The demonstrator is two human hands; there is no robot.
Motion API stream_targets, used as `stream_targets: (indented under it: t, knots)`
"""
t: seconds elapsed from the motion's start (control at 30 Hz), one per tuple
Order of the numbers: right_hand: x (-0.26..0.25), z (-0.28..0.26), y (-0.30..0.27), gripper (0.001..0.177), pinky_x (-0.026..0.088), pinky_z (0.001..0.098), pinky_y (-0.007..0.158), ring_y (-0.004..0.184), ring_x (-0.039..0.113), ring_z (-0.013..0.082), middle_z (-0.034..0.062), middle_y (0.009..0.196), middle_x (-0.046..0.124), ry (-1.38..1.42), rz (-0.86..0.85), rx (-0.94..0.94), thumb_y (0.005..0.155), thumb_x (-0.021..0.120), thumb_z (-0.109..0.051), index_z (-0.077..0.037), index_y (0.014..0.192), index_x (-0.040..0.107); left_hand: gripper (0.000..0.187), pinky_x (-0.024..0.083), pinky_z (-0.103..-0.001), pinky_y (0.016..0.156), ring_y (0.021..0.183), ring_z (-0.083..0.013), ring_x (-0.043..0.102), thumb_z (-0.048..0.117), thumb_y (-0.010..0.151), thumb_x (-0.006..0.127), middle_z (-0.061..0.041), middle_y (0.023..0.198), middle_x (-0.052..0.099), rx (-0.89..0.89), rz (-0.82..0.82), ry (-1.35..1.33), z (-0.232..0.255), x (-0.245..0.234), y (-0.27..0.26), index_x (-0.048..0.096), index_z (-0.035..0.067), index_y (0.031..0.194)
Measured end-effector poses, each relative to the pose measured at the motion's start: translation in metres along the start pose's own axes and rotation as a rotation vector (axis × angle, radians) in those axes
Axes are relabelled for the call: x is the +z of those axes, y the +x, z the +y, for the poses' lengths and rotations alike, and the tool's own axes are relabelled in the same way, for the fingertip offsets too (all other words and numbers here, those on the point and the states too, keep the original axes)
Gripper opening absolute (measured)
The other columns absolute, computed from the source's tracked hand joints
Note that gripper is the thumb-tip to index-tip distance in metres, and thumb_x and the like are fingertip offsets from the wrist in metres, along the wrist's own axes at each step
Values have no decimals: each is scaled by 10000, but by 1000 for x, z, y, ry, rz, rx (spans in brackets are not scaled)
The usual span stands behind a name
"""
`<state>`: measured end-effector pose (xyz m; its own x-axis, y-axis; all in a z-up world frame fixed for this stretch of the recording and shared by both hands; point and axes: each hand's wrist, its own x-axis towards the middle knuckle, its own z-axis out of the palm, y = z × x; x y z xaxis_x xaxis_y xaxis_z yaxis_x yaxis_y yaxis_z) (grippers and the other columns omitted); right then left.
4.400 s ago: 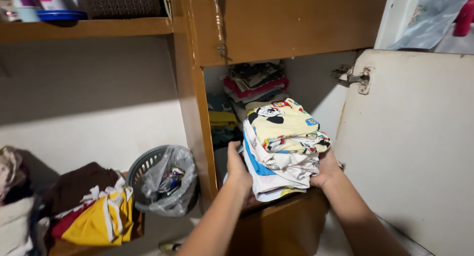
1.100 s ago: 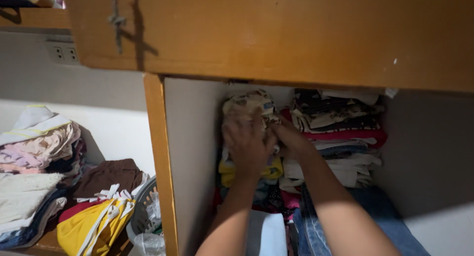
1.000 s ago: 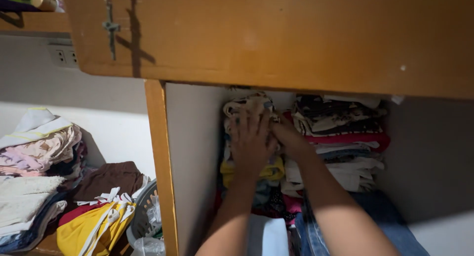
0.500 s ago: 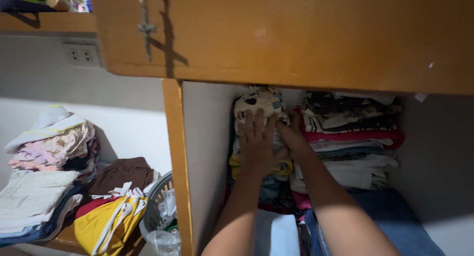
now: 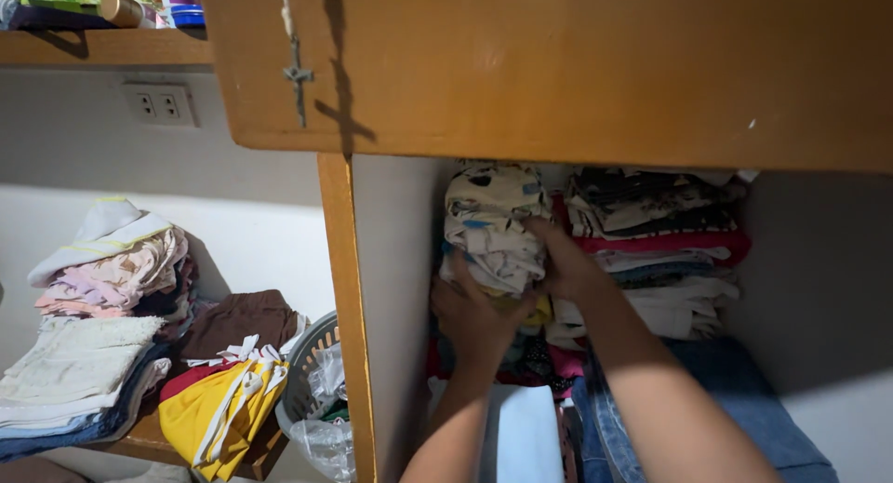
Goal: Sort and organize a stack of folded clothes into a wooden wardrobe cabinet.
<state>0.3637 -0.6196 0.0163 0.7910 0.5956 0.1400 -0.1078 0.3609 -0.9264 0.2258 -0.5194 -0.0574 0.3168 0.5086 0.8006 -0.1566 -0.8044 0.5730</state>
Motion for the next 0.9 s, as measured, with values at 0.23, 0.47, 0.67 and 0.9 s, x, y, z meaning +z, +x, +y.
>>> stream_targets:
  t: [0.23,0.47,0.67,0.9]
  knots:
    - [65,-5,-54,927,524,503,964,1249,571,349,153,1425,534,-143,272,-171,794,714,-270,-204,1580,227,1409,401,-609,932,1128,-520,448,456,487,999,-351,1281,446,-123,-68,-85,2,-2,0,128,134,1546]
    - [113,9,-114,1023,542,477,893,1202,609,357,213,1390,560,-63,334,-393,767,712,-164,-194,1618,145,1076,285,-445,1209,1463,-332,385,190,727,689,-175,1606,351,-150,150,-1083,18,-3,-2,124,74,1635]
    - [80,55,-123,1169,439,409,1104,1388,464,306,187,1569,374,-127,282,-488,847,774,-158,-219,1561,-150,877,284,-419,1150,1447,-274,372,529,888,552,-104,1614,384,-659,-8,-1460,10,-21,10,313,99,1614]
    - [75,6,-167,888,380,547,1083,1396,433,325,69,1557,451,227,97,-107,733,674,-540,-273,1521,361,1194,413,-474,1129,1417,-298,395,412,634,832,-94,1575,337,-968,-78,-1047,62,-79,25,168,276,1617]
